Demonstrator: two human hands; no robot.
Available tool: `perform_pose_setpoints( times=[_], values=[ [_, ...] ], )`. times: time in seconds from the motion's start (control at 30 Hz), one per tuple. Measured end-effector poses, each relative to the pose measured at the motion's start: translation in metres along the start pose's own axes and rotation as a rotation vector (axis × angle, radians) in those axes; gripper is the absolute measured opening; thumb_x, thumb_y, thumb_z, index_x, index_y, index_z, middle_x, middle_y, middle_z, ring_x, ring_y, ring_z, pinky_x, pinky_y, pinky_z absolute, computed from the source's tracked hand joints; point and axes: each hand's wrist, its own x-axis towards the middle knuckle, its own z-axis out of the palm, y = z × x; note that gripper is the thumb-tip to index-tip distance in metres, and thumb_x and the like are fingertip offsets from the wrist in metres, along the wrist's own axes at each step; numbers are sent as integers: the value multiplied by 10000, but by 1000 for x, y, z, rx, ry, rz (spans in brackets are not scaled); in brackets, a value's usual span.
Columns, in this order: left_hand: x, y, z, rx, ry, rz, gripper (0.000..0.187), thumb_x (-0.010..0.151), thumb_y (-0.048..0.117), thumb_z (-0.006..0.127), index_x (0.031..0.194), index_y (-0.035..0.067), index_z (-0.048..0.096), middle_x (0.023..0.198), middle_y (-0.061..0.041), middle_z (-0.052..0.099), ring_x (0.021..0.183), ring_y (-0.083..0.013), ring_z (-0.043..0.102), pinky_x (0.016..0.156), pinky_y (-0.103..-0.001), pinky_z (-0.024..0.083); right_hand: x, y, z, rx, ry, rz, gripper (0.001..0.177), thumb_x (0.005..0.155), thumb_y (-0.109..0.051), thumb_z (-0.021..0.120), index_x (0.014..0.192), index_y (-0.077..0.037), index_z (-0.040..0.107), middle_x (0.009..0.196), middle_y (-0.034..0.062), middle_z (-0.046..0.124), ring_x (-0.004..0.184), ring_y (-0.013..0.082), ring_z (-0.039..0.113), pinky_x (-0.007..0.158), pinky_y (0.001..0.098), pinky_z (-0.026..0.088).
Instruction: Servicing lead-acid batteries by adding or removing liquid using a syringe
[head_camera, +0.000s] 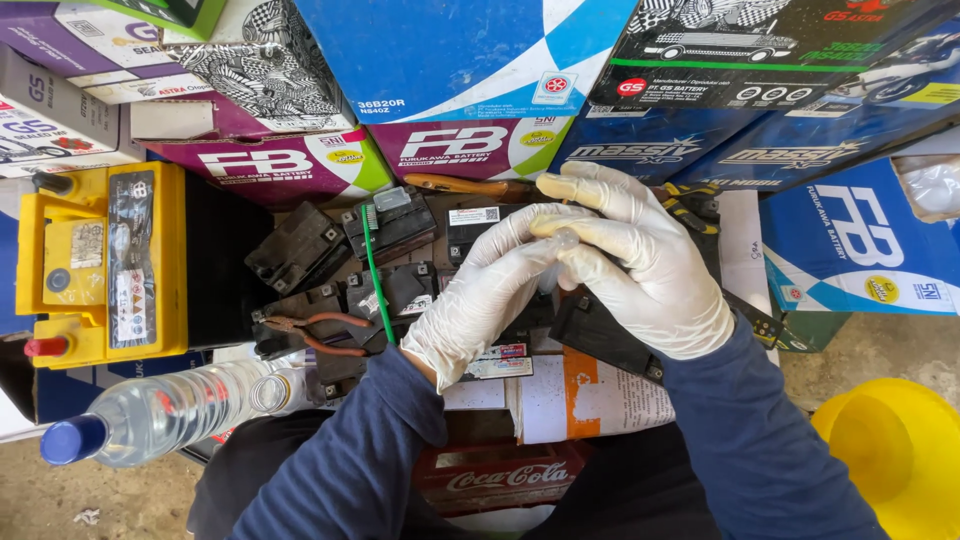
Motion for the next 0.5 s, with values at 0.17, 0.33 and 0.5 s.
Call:
perform_pose_setpoints(
  times=[0.17, 0.33, 0.5],
  values=[
    [0, -5, 3, 23, 54, 17, 90, 1034, 161, 577, 1046, 80, 614, 863, -31, 561, 811, -102, 530, 784, -253, 426, -4, -1, 12, 27, 193, -26, 243, 1080, -99, 588, 1282, 5, 672, 1424, 169, 603, 1390, 403, 555, 1230, 524, 453],
    [6, -13, 0, -79, 86, 19, 110, 1032, 174, 601, 1096, 85, 593, 871, -28, 524, 770, -112, 492, 737, -246, 419, -7, 0, 29, -25, 314, 46, 186, 1071, -67, 602, 1207, 5, 705, 1319, 147, 660, 1342, 389, 578, 1192, 501, 469],
    [10, -22, -6, -96, 58, 67, 109, 1071, 202, 565, 1089, 103, 607, 868, -11, 500, 758, -105, 479, 731, -239, 411, -2, -1, 39, 8, 393, 116, 161, 1060, -32, 610, 1147, 30, 731, 1229, 143, 691, 1290, 377, 611, 1175, 478, 489]
  ],
)
